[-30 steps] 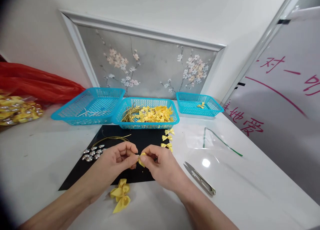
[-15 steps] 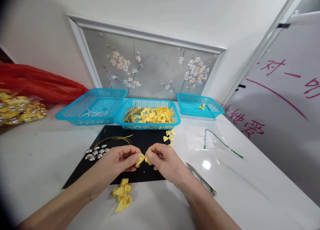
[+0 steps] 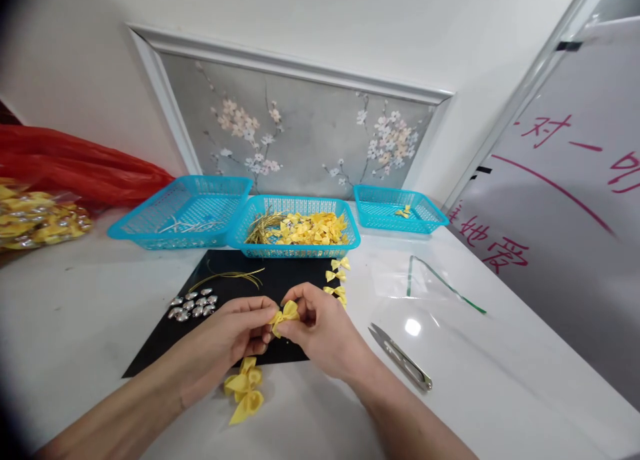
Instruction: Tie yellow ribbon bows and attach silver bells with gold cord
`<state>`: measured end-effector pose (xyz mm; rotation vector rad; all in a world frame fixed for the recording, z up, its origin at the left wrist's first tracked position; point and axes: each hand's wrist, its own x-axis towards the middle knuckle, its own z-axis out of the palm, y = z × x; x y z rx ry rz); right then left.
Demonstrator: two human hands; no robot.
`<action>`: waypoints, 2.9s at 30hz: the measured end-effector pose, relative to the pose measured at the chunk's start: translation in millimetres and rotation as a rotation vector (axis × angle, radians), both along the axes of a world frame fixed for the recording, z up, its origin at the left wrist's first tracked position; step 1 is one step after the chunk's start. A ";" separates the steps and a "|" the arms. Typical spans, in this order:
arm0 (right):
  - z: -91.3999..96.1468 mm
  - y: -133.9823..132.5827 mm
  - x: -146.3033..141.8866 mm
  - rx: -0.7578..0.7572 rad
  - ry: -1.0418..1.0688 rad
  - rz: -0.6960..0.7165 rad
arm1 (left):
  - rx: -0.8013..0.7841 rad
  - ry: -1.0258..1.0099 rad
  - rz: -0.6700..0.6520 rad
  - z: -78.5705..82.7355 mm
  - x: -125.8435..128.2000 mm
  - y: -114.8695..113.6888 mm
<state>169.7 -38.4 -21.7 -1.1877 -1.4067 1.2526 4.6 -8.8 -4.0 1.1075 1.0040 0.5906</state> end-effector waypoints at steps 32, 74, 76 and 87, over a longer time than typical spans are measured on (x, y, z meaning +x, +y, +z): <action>5.5 13.2 73.9 0.046 -0.754 -0.186 | 0.514 0.208 0.074 -3.8 -3.9 12.6; -10.1 -22.3 -40.8 0.408 -0.748 0.349 | 0.559 0.192 0.176 4.4 -9.9 14.9; -10.5 -21.5 -41.4 0.405 -0.718 0.329 | 0.555 0.191 0.175 3.1 -10.3 15.6; -1.1 -6.0 -8.8 0.316 -0.221 -0.164 | 0.332 0.064 -0.044 14.6 -9.5 7.4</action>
